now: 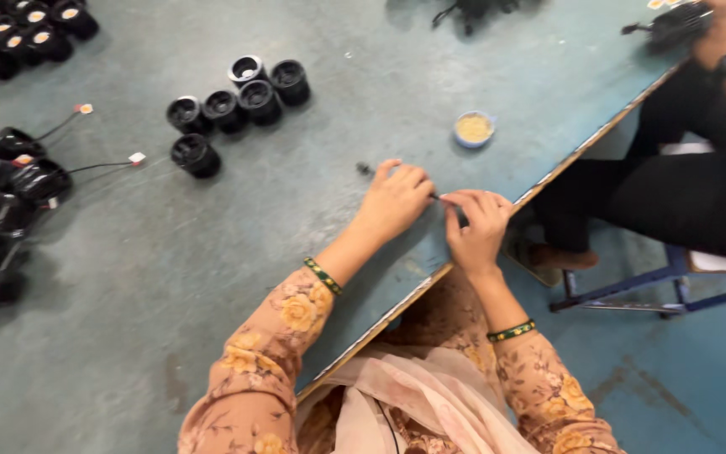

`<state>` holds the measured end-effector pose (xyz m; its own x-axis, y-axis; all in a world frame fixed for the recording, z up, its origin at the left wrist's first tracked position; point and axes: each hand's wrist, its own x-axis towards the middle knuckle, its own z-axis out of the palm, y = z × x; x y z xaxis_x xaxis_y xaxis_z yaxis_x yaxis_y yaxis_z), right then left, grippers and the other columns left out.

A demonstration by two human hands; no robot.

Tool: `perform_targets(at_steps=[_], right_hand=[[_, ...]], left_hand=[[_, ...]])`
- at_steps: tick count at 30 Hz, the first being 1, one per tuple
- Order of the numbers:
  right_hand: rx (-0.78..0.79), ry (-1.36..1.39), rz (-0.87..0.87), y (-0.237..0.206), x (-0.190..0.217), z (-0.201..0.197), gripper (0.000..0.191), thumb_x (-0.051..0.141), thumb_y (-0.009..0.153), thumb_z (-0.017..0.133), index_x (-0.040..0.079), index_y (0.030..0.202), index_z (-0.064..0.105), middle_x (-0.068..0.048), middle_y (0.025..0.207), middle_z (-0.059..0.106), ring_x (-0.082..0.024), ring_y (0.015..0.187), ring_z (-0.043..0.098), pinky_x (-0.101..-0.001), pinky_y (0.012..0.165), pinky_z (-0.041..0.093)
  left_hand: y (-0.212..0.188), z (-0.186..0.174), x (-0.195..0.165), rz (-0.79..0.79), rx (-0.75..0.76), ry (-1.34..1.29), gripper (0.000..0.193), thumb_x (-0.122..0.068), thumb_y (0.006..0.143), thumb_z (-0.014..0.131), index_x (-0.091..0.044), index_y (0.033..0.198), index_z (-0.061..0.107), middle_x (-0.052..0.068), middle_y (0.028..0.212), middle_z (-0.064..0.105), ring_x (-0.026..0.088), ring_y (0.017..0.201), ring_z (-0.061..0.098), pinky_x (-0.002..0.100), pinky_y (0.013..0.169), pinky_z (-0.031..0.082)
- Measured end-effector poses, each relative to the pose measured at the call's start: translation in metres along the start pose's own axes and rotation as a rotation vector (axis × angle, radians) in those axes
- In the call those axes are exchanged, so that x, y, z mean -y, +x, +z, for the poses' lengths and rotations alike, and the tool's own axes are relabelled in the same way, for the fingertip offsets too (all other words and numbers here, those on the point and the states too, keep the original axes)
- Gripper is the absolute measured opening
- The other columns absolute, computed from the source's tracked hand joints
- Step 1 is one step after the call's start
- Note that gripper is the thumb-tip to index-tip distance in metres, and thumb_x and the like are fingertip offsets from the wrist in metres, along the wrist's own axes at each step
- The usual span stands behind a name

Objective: The person inserts wires into black cylindrical housings, applies a paste-like substance to the wire ends, and secures the wires inside the housings. The person handles multiple housings and wires one at a time, placing finished units on the table.

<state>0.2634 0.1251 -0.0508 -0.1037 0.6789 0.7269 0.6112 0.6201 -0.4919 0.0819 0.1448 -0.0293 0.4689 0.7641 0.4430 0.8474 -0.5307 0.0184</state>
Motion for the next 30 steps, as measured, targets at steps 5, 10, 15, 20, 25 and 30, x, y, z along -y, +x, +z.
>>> perform_targets(at_steps=[5, 10, 15, 20, 25, 30], right_hand=[[-0.262, 0.013, -0.099, 0.032, 0.004, -0.059, 0.032, 0.024, 0.100, 0.078, 0.005, 0.121, 0.063, -0.012, 0.118, 0.065, -0.031, 0.112, 0.058, -0.0413, 0.108, 0.039], [0.008, 0.788, 0.370, 0.046, 0.017, -0.051, 0.045, 0.029, 0.110, 0.062, 0.002, 0.144, 0.052, -0.009, 0.129, 0.065, -0.017, 0.111, 0.063, -0.0309, 0.101, 0.047], [0.280, 1.041, 0.491, 0.021, 0.046, 0.004, 0.042, 0.026, 0.107, 0.054, -0.002, 0.139, 0.055, -0.009, 0.118, 0.071, -0.017, 0.101, 0.068, -0.0281, 0.091, 0.054], [0.221, 1.370, 0.661, 0.011, 0.058, 0.032, 0.024, 0.019, 0.108, 0.062, -0.004, 0.116, 0.066, -0.009, 0.089, 0.067, -0.019, 0.083, 0.065, -0.0312, 0.076, 0.053], [0.204, 1.656, 0.814, -0.007, 0.070, 0.035, 0.017, 0.016, 0.106, 0.063, -0.001, 0.104, 0.065, -0.007, 0.081, 0.063, -0.020, 0.075, 0.063, -0.0356, 0.075, 0.053], [0.105, 1.720, 0.914, -0.014, 0.078, 0.017, 0.012, 0.017, 0.106, 0.065, 0.005, 0.103, 0.064, -0.003, 0.080, 0.060, -0.017, 0.073, 0.058, -0.0339, 0.073, 0.049]], left_hand=[[-0.024, -0.014, 0.001, -0.271, -0.120, -0.425, 0.019, -0.030, 0.102, 0.060, -0.012, 0.097, 0.065, 0.005, 0.092, 0.063, 0.026, 0.097, 0.063, 0.042, 0.089, 0.045], [-0.049, -0.033, -0.012, -0.579, 0.076, -0.909, 0.042, -0.044, 0.107, 0.046, -0.009, 0.091, 0.064, 0.005, 0.077, 0.064, 0.020, 0.076, 0.063, 0.036, 0.071, 0.050], [-0.068, -0.050, -0.027, -0.587, 0.214, -1.006, 0.048, -0.048, 0.106, 0.045, -0.008, 0.091, 0.067, 0.005, 0.070, 0.062, 0.016, 0.068, 0.062, 0.033, 0.066, 0.050], [-0.097, -0.061, -0.031, -0.671, 0.154, -1.317, 0.042, -0.042, 0.108, 0.045, -0.007, 0.094, 0.064, 0.002, 0.079, 0.065, 0.012, 0.071, 0.063, 0.029, 0.068, 0.053], [-0.130, -0.068, -0.048, -0.613, 0.056, -1.514, 0.039, -0.035, 0.111, 0.043, -0.005, 0.094, 0.061, 0.004, 0.087, 0.068, 0.014, 0.078, 0.069, 0.030, 0.076, 0.056], [-0.153, -0.077, -0.072, -0.554, 0.038, -1.723, 0.037, -0.032, 0.112, 0.046, -0.004, 0.095, 0.062, 0.008, 0.090, 0.071, 0.018, 0.084, 0.073, 0.031, 0.083, 0.058]])
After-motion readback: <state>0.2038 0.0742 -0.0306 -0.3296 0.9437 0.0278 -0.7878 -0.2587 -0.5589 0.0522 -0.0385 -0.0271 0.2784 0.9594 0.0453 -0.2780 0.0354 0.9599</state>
